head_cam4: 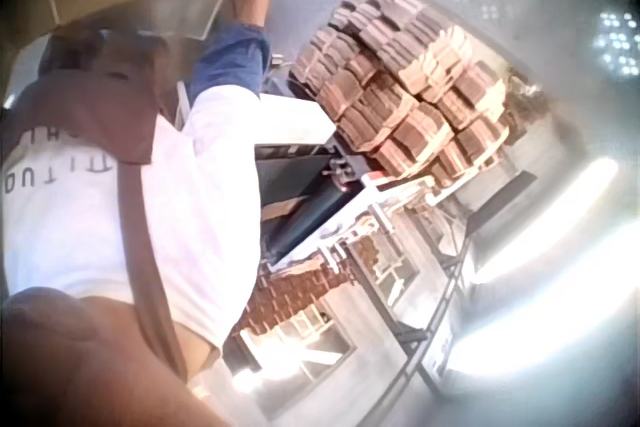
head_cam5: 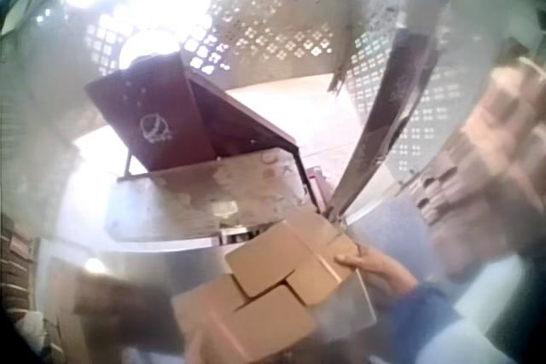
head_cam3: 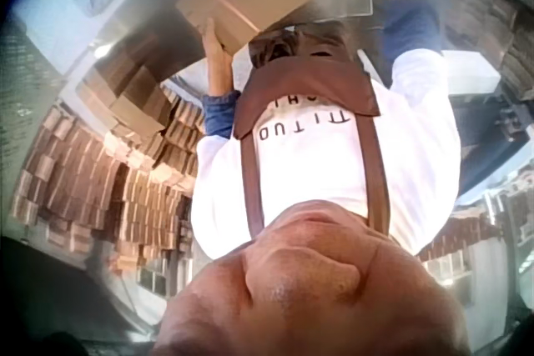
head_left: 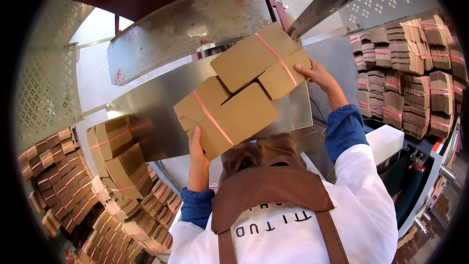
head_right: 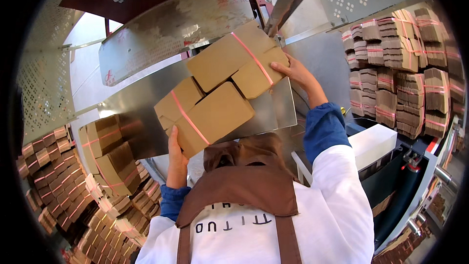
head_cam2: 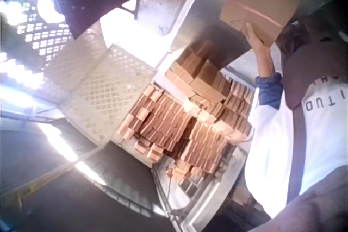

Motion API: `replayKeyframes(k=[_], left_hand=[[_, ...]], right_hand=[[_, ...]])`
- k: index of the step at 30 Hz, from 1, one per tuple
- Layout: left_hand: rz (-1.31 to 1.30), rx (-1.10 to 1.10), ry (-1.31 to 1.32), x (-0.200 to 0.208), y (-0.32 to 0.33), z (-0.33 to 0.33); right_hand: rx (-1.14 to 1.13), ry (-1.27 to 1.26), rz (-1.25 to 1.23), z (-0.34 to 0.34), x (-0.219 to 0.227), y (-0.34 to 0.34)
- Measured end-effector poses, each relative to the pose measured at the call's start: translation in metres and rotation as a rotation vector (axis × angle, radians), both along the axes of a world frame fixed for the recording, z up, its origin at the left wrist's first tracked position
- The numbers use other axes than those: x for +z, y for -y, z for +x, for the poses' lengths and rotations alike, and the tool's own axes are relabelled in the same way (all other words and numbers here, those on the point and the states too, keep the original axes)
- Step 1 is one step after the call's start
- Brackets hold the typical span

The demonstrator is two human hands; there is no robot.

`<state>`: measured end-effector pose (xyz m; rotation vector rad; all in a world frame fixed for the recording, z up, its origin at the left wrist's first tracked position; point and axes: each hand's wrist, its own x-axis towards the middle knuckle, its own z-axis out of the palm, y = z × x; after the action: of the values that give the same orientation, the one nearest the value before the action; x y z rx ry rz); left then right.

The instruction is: The person folds flat cardboard pieces into box shapes by hand and stacks them on a table. They then carry stacks of the folded boxes to a strapping machine, where they are secured with pink bands. The person repeats this process, moving between the table and the machine to assemble and bundle the boxes.

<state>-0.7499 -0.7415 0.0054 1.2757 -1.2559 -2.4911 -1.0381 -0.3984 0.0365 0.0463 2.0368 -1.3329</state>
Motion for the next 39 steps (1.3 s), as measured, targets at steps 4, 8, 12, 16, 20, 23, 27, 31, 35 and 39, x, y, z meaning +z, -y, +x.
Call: replayKeyframes(k=[4,8,12,16,20,23,27,31,35,39], left_hand=[[-0.052,0.009,0.040,-0.004,0.017,-0.013],[0.039,0.045,0.059,-0.007,0.027,-0.026],[-0.068,0.010,0.128,-0.004,0.036,-0.036],[-0.203,-0.092,0.102,0.004,0.078,-0.059],[-0.185,-0.054,0.091,-0.005,0.120,-0.089],[-0.217,-0.044,0.028,-0.002,0.134,-0.128],[-0.233,-0.054,0.023,0.002,0.147,-0.176],[-0.122,-0.109,-0.051,-0.022,0.172,-0.199],[-0.195,-0.189,-0.027,-0.015,0.167,-0.230],[-0.215,-0.175,-0.007,-0.017,0.185,-0.213]], right_hand=[[-0.039,0.047,-0.044,-0.003,0.003,0.009],[-0.081,0.164,-0.014,-0.006,0.007,0.017],[-0.101,0.129,-0.119,0.002,-0.014,0.019],[-0.153,0.183,-0.165,0.008,-0.043,0.033],[-0.198,0.043,-0.409,-0.019,-0.034,0.081],[-0.401,0.031,-0.432,-0.040,-0.058,0.100],[-0.697,-0.104,-0.433,-0.057,-0.082,0.124],[-0.823,-0.186,-0.324,-0.068,-0.089,0.137],[-0.768,-0.401,-0.023,-0.065,-0.083,0.131],[-0.313,-0.818,0.432,-0.019,-0.013,0.152]])
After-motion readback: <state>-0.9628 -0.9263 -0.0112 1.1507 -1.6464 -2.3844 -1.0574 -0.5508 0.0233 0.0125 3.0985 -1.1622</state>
